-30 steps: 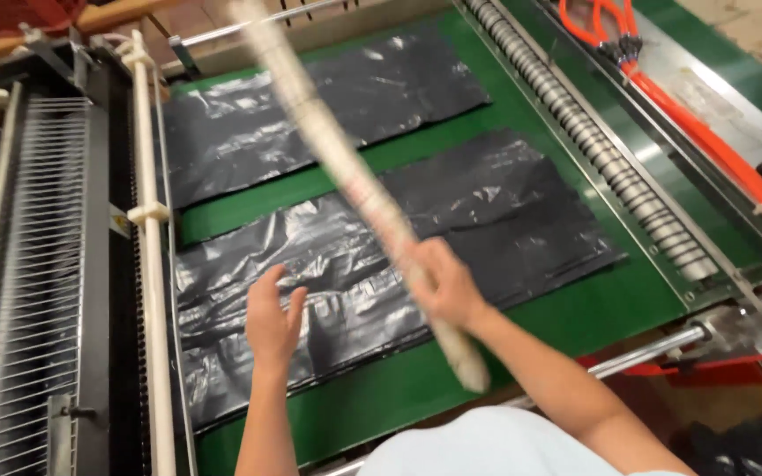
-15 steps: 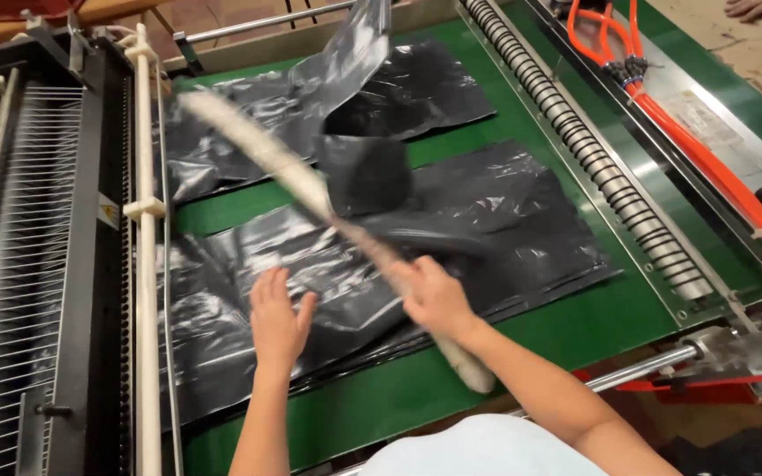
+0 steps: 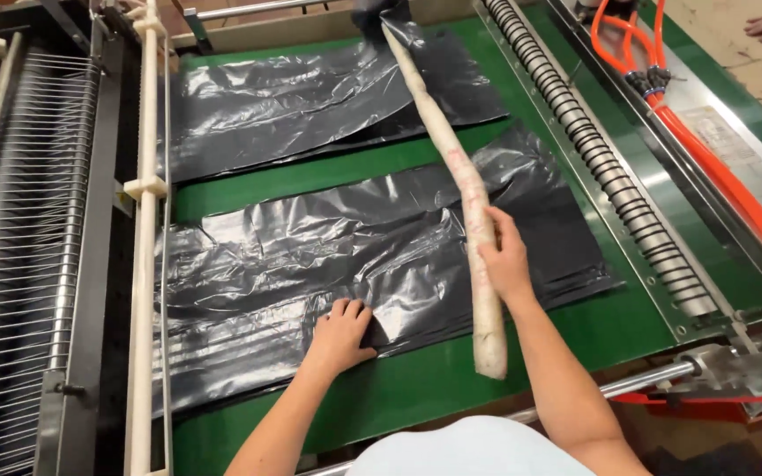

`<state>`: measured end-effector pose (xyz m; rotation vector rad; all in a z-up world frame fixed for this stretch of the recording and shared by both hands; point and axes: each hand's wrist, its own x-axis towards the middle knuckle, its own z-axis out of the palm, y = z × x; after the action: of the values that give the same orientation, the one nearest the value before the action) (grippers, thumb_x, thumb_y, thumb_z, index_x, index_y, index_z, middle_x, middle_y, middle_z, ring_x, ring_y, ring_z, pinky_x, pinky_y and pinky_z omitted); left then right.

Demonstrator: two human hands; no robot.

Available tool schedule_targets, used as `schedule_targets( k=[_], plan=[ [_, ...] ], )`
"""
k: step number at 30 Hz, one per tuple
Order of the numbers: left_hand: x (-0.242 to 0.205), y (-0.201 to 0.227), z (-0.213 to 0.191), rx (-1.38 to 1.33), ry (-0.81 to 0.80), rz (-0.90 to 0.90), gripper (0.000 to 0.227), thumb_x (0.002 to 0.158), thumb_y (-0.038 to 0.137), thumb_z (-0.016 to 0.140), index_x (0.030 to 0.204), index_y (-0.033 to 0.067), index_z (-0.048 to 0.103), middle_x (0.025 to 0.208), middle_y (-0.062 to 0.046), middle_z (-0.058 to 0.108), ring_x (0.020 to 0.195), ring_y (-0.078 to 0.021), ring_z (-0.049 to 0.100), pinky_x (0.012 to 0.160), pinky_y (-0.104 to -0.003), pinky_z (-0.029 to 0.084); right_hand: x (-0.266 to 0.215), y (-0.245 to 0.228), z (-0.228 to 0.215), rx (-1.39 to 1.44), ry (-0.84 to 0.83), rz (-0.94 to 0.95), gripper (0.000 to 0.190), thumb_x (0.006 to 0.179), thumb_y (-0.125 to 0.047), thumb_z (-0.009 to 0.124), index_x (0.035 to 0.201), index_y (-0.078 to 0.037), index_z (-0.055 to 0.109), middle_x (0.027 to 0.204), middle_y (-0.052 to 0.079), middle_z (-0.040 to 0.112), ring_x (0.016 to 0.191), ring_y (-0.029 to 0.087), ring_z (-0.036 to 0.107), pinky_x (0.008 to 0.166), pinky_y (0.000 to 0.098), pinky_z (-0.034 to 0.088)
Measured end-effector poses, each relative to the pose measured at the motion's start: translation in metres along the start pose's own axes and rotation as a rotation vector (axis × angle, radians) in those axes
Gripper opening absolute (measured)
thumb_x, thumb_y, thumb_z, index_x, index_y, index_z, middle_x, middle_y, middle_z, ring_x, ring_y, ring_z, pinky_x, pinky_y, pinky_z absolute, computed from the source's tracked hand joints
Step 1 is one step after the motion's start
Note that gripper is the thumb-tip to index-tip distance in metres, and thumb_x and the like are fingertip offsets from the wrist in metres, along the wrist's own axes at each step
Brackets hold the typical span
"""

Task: Using a long tube to flatten and smooth plastic bags on a conveyor belt as they exit a production machine.

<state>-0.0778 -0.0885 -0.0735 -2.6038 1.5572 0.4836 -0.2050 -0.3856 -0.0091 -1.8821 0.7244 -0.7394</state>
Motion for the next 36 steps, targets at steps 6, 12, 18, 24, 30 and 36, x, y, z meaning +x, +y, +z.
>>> schedule_targets(
  k=[6, 12, 18, 24, 30, 36],
  plan=[
    [0.012, -0.003, 0.029, 0.069, 0.124, 0.109, 0.035, 0.079, 0.028, 0.076, 0.110, 0.0150, 0.064, 0.105, -0.004, 0.060, 0.108, -0.0273, 0.055, 0.075, -0.048, 0.054, 0.056, 0.129, -0.023, 0.430, 0.016, 0.321, 0.055, 0.083, -0.016, 0.052, 0.136, -0.028, 0.058, 0.107, 0.016, 0.065, 0.089, 0.022, 0.063, 0.066, 0.0327, 0.054],
    [0.000, 0.005, 0.003, -0.065, 0.048, 0.105, 0.035, 0.080, 0.038, 0.075, 0.103, 0.0119, 0.069, 0.103, -0.008, 0.063, 0.106, -0.0293, 0.058, 0.076, -0.049, 0.055, 0.036, 0.044, -0.021, 1.175, -0.029, 0.551, 0.046, 0.079, -0.015, 0.048, 0.122, -0.022, 0.059, 0.098, 0.030, 0.063, 0.069, 0.035, 0.068, 0.042, 0.0316, 0.047],
    [-0.012, 0.005, -0.028, -0.212, 0.072, 0.150, 0.031, 0.085, 0.042, 0.070, 0.088, 0.0122, 0.067, 0.089, -0.007, 0.060, 0.094, -0.0292, 0.060, 0.073, -0.046, 0.055, 0.017, 0.028, -0.011, 1.295, -0.013, 0.411, 0.045, 0.078, -0.009, 0.047, 0.119, -0.016, 0.062, 0.097, 0.033, 0.064, 0.068, 0.036, 0.065, 0.044, 0.0342, 0.045],
    [-0.028, -0.033, -0.054, -0.169, 0.981, 0.179, 0.026, 0.089, 0.047, 0.067, 0.092, 0.0216, 0.065, 0.076, 0.002, 0.057, 0.073, -0.0209, 0.059, 0.062, -0.035, 0.049, -0.021, -0.002, 0.011, 0.534, 0.046, -0.226, 0.075, 0.070, 0.001, 0.050, 0.143, -0.007, 0.040, 0.125, 0.012, 0.049, 0.107, 0.022, 0.050, 0.090, 0.0309, 0.043],
    [-0.077, -0.065, -0.100, -0.126, 1.545, -0.086, 0.026, 0.106, 0.022, 0.050, 0.098, 0.0003, 0.061, 0.087, -0.014, 0.063, 0.073, -0.0299, 0.057, 0.070, -0.041, 0.045, -0.076, -0.061, 0.026, 0.124, -0.167, -0.575, 0.053, 0.080, -0.012, 0.052, 0.133, -0.010, 0.052, 0.123, 0.015, 0.052, 0.103, 0.026, 0.058, 0.086, 0.0350, 0.049],
    [-0.034, -0.073, -0.044, -0.144, 0.821, -0.322, 0.051, 0.084, 0.040, 0.072, 0.120, 0.0048, 0.064, 0.123, -0.016, 0.061, 0.118, -0.0371, 0.057, 0.089, -0.049, 0.052, -0.075, -0.040, 0.063, -0.346, -0.154, -0.601, 0.052, 0.078, -0.020, 0.059, 0.130, -0.025, 0.062, 0.109, 0.000, 0.059, 0.083, 0.028, 0.068, 0.065, 0.0417, 0.058]
  ],
)
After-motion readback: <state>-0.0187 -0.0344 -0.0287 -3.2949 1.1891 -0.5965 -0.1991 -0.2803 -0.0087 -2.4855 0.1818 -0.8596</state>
